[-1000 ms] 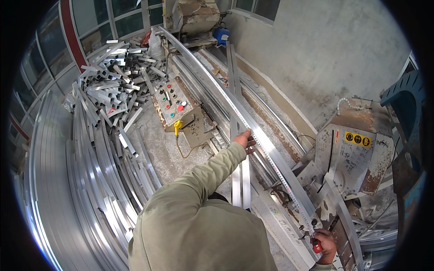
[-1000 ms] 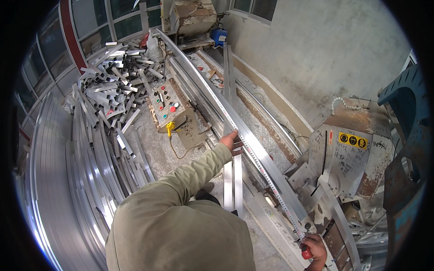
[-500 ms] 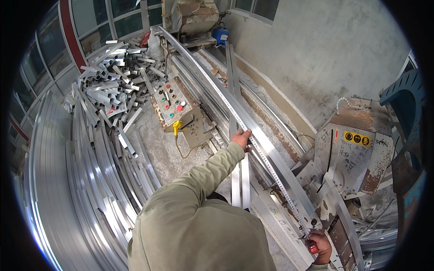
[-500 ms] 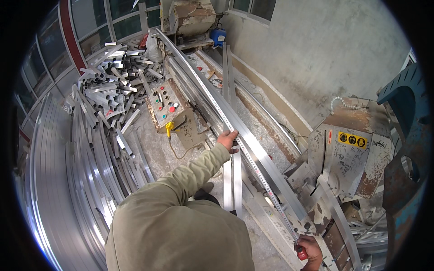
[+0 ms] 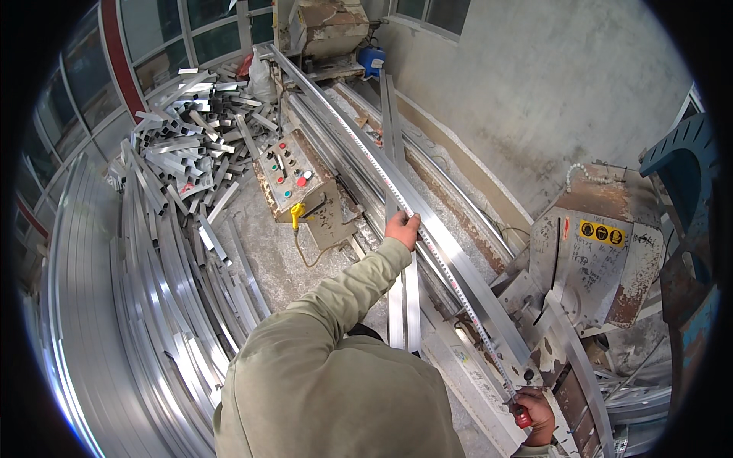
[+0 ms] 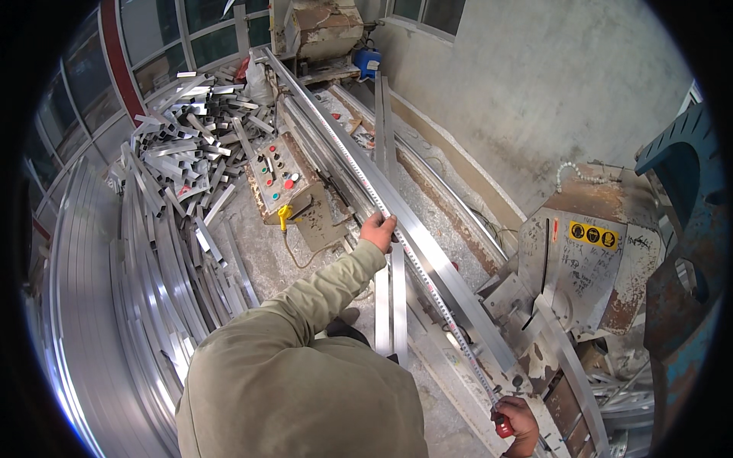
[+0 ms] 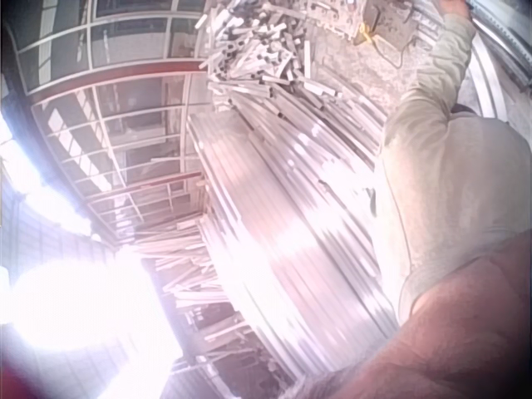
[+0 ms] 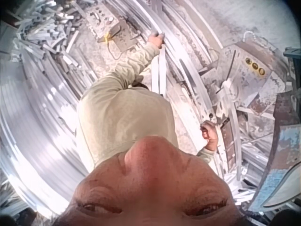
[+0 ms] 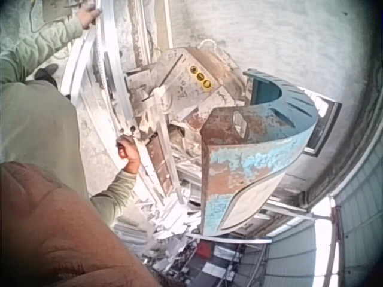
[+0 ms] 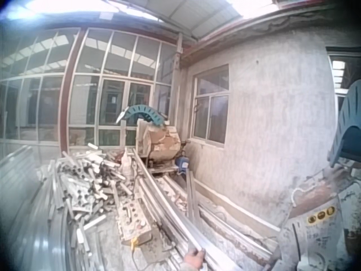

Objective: The person measures and cuts aluminum profiles using a miter saw in a workshop. They mark the cut lengths with a marker, operate the saw to cut the pieces, and stack the finished segments on the floor.

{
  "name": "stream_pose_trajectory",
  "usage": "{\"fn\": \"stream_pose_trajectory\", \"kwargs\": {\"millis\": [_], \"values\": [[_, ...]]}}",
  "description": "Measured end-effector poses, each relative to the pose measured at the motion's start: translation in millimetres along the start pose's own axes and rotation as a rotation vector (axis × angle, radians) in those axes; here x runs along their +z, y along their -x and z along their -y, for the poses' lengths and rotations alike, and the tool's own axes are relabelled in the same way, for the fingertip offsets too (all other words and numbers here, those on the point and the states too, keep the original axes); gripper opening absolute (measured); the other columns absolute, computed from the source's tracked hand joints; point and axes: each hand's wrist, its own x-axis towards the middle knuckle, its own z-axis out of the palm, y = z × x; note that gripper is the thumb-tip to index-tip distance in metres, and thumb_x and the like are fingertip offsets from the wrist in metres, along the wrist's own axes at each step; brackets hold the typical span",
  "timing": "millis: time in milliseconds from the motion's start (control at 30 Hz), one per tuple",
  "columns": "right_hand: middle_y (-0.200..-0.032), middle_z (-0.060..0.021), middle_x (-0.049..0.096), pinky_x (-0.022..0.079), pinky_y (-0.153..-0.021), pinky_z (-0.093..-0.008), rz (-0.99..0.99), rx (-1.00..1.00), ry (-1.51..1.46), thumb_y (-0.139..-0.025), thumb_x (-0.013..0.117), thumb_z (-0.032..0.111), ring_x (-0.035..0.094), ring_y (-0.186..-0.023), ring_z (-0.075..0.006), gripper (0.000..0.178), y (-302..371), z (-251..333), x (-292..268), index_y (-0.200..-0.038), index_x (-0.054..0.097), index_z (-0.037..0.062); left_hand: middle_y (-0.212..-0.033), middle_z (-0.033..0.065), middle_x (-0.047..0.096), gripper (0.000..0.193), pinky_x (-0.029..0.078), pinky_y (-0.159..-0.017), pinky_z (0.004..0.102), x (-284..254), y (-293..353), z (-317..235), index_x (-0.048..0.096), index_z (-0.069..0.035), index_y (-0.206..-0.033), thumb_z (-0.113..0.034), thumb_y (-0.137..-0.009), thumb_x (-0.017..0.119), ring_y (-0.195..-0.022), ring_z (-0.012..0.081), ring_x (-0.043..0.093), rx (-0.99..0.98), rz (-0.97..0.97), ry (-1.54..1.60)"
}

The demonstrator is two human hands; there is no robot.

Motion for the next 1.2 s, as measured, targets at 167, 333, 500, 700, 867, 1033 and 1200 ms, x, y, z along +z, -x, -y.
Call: {"fn": "stream_pose_trajectory", "kwargs": {"millis": [167,333,500,700,867,1033,1200], "values": [[-0.082,-0.0153,0.075,0.058,-0.061,-0.0356,-0.011,-0.102,0.079,-0.095,0.072,0.012,0.073,-0.066,-0.0246,0.018,2,7,-1,-0.095,0.074,-0.0061,-0.082,0.0098,0.068,0.033,0.049,-0.050,0.0381,1,1,6,0.066,0.003,-0.109,-0.031,-0.106,0.069,-0.062,0.0207,0.069,0.005,-0.031,-0.004],[-0.079,-0.0116,0.076,0.056,-0.066,-0.0333,-0.120,-0.155,0.175,-0.095,0.073,0.013,0.071,-0.068,-0.0200,0.018,4,15,-17,-0.099,0.076,-0.0045,-0.088,0.0093,0.070,0.030,0.051,-0.052,0.0366,13,-1,-11,0.066,-0.001,-0.114,-0.030,-0.107,0.068,-0.067,0.0198,0.071,-0.161,0.028,-0.012],[-0.077,-0.0042,0.073,0.050,-0.064,-0.0314,-0.336,-0.287,0.399,-0.100,0.071,0.013,0.064,-0.067,-0.0122,0.017,11,32,-19,-0.096,0.077,-0.0021,-0.106,0.0040,0.071,0.026,0.059,-0.067,0.0437,27,-20,-5,0.067,-0.008,-0.123,-0.029,-0.108,0.067,-0.090,0.0171,0.074,-0.355,0.146,0.053],[-0.079,-0.0026,0.071,0.050,-0.064,-0.0308,-0.367,-0.373,0.366,-0.101,0.071,0.011,0.062,-0.069,-0.0106,0.015,-6,28,-40,-0.097,0.076,-0.0021,-0.107,0.0039,0.071,0.025,0.061,-0.068,0.0464,38,-18,-2,0.065,-0.009,-0.128,-0.026,-0.109,0.064,-0.088,0.0181,0.074,-0.419,0.219,0.109],[-0.077,-0.0025,0.070,0.050,-0.064,-0.0311,-0.393,-0.351,0.434,-0.100,0.071,0.011,0.061,-0.069,-0.0108,0.015,-10,41,-31,-0.097,0.076,-0.0030,-0.110,0.0044,0.073,0.026,0.061,-0.069,0.0466,26,-12,-3,0.064,-0.010,-0.130,-0.025,-0.109,0.063,-0.091,0.0188,0.074,-0.405,0.227,0.105],[-0.073,-0.0030,0.069,0.049,-0.064,-0.0334,-0.470,-0.355,0.541,-0.099,0.071,0.014,0.061,-0.068,-0.0114,0.019,5,20,-47,-0.095,0.078,-0.0024,-0.113,0.0045,0.074,0.029,0.062,-0.070,0.0468,40,-2,-1,0.063,-0.010,-0.134,-0.025,-0.109,0.062,-0.093,0.0187,0.074,-0.411,0.276,0.079],[-0.074,-0.0114,0.071,0.055,-0.068,-0.0388,-0.445,-0.398,0.700,-0.102,0.072,0.026,0.067,-0.068,-0.0205,0.026,-15,46,-45,-0.098,0.079,0.0005,-0.116,0.0038,0.076,0.030,0.063,-0.075,0.0468,15,-16,10,0.065,-0.012,-0.135,-0.028,-0.110,0.062,-0.098,0.0188,0.074,-0.364,0.246,0.020]]}}
